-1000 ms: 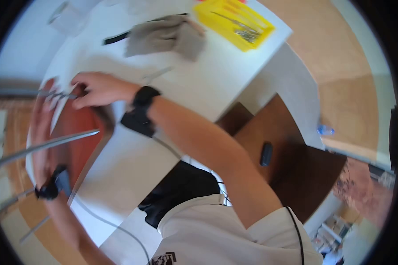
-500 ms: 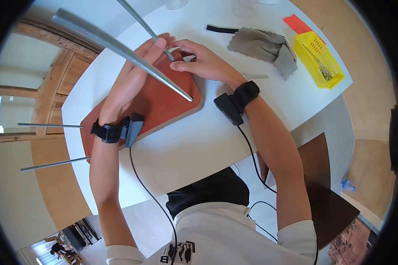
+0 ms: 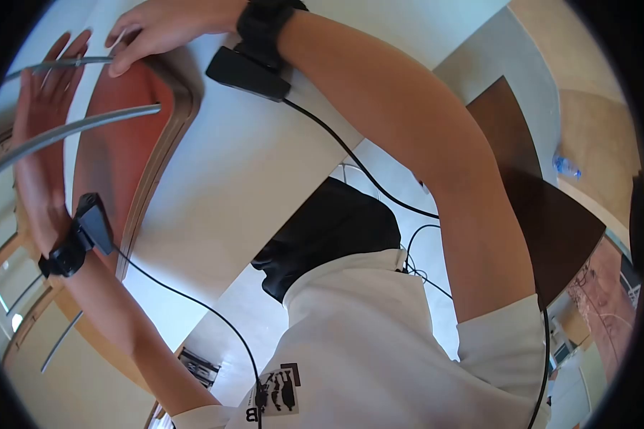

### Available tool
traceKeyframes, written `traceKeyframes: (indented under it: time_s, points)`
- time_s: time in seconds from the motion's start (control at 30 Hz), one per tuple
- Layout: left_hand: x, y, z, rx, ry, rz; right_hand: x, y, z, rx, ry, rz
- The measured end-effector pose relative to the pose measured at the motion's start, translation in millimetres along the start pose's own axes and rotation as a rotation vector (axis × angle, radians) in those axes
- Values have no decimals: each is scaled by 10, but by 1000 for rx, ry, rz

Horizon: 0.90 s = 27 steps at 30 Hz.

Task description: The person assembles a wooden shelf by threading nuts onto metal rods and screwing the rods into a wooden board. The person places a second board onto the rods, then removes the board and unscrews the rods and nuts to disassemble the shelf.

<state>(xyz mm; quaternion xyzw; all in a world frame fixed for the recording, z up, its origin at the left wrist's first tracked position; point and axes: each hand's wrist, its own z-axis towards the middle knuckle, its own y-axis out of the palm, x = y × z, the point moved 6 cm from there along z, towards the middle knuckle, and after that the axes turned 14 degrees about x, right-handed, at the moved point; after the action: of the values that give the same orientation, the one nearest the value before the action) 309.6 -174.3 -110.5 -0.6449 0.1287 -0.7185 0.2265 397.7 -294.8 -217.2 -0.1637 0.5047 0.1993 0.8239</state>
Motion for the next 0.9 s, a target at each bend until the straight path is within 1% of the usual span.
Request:
traceKeyframes:
  time_s: [0.03,0.1,0.13,0.2,0.23,0.3,0.33,0.37,0.43,0.47,0.53,0.57,0.6,0.63,0.67,0.8,0.87,0.9]
  points:
    - [-148,-140,115,21,-48,12,62,3,-13,15,-13,-32]
    - [-215,-466,132,213,33,227,112,0,-35,21,-2,3]
    - [-242,-555,164,215,28,227,128,0,-33,22,1,30]
    - [-236,-753,208,382,-40,291,108,-25,-68,19,13,45]
    - [-264,-772,204,385,-50,288,71,-31,-75,23,21,59]
    - [-83,-504,197,61,320,239,41,-34,-36,22,22,58]
    - [-110,-533,185,61,316,234,38,-35,-18,28,15,54]
    - [-168,-662,178,100,232,123,45,-31,-8,29,22,56]
    - [-311,-974,193,168,66,-96,28,-36,5,-11,-57,76]
    - [-407,-1110,219,197,-19,-206,89,-53,18,-1,-47,74]
    - [-604,-1324,233,265,-200,-423,129,-31,21,-4,-98,126]
    - [-683,-1351,236,303,-289,-532,155,-32,18,-2,-91,125]
    - [-566,-1123,225,300,-296,-536,164,-35,13,20,-94,98]
    - [-163,-742,188,305,-26,-83,185,-21,4,39,-96,76]
    - [132,-478,113,297,245,372,195,12,12,33,-90,80]
    - [204,-410,-75,320,168,370,239,121,116,-11,-143,79]
    - [245,-354,-103,322,127,368,249,87,134,71,-190,53]
    - [249,-317,-103,319,109,363,110,24,56,76,-187,49]
